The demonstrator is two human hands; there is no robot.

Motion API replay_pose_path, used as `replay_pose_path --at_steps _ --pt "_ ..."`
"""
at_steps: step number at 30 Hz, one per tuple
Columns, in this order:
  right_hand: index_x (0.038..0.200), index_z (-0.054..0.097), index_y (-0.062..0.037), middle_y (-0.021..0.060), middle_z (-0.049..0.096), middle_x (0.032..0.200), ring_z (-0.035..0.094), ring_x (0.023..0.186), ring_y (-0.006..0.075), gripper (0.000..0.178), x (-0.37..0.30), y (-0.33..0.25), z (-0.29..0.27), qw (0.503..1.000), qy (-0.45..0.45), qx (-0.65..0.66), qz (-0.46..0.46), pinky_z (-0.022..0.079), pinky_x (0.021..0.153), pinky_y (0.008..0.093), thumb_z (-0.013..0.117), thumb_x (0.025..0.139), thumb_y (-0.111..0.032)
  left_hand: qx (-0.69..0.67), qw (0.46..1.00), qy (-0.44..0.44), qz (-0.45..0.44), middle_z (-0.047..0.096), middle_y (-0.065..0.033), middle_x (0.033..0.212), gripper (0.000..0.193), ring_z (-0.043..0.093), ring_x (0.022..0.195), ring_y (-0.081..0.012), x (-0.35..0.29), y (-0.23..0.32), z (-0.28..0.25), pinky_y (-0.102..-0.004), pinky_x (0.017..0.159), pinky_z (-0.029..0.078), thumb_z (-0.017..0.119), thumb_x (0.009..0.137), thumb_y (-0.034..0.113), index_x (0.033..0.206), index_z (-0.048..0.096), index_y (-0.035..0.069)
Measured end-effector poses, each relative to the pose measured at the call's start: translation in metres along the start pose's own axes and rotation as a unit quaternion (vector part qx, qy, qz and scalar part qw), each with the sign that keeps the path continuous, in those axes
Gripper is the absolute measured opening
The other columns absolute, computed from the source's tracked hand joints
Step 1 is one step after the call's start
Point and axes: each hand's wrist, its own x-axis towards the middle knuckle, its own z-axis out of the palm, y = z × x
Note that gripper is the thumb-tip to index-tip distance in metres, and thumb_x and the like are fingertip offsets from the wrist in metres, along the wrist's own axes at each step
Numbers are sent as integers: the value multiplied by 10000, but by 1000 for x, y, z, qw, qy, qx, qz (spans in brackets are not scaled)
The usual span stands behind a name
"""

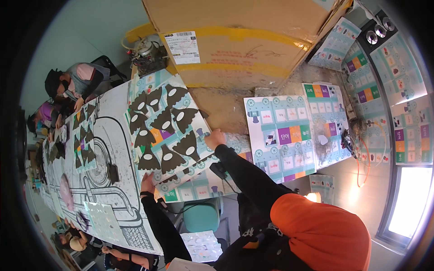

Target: Applying air or adhesive treatment to shoe components on an assembly line.

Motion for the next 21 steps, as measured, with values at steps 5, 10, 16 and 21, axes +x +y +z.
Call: replay_pose_path --at_steps 5,10,16,21 --pt "1060 623 10 258 660 1000 628 970 408 448 -12 -1 -18 980 -117 89 -133 497 854 442 708 756 -308 19 992 16 120 642 -71 1146 349 633 1022 -197 -16 -23 -8 -339 860 518 557 937 54 1283 519 25" --pt "1082 631 -34 234 657 1009 618 969 412 369 -28 7 -26 974 -44 128 -184 488 821 465 697 787 -244 122 963 98 219 643 -47 1083 289 603 951 -136 -43 -40 25 -280 841 478 580 913 27 1200 567 -4" --pt "1099 600 -35 244 644 1005 602 974 423 338 -86 65 -56 945 -113 234 -197 479 797 454 686 809 -185 168 920 194 296 623 -74 1135 312 570 1020 -139 -149 -101 41 -290 903 444 538 922 15 1230 536 -37" --pt "1108 589 -28 233 636 1030 612 975 398 321 -130 191 -148 922 -185 263 -216 479 783 435 671 833 -172 154 922 218 282 617 -85 1145 330 580 1015 -160 -297 -177 150 -298 897 457 534 924 22 1249 519 -32"
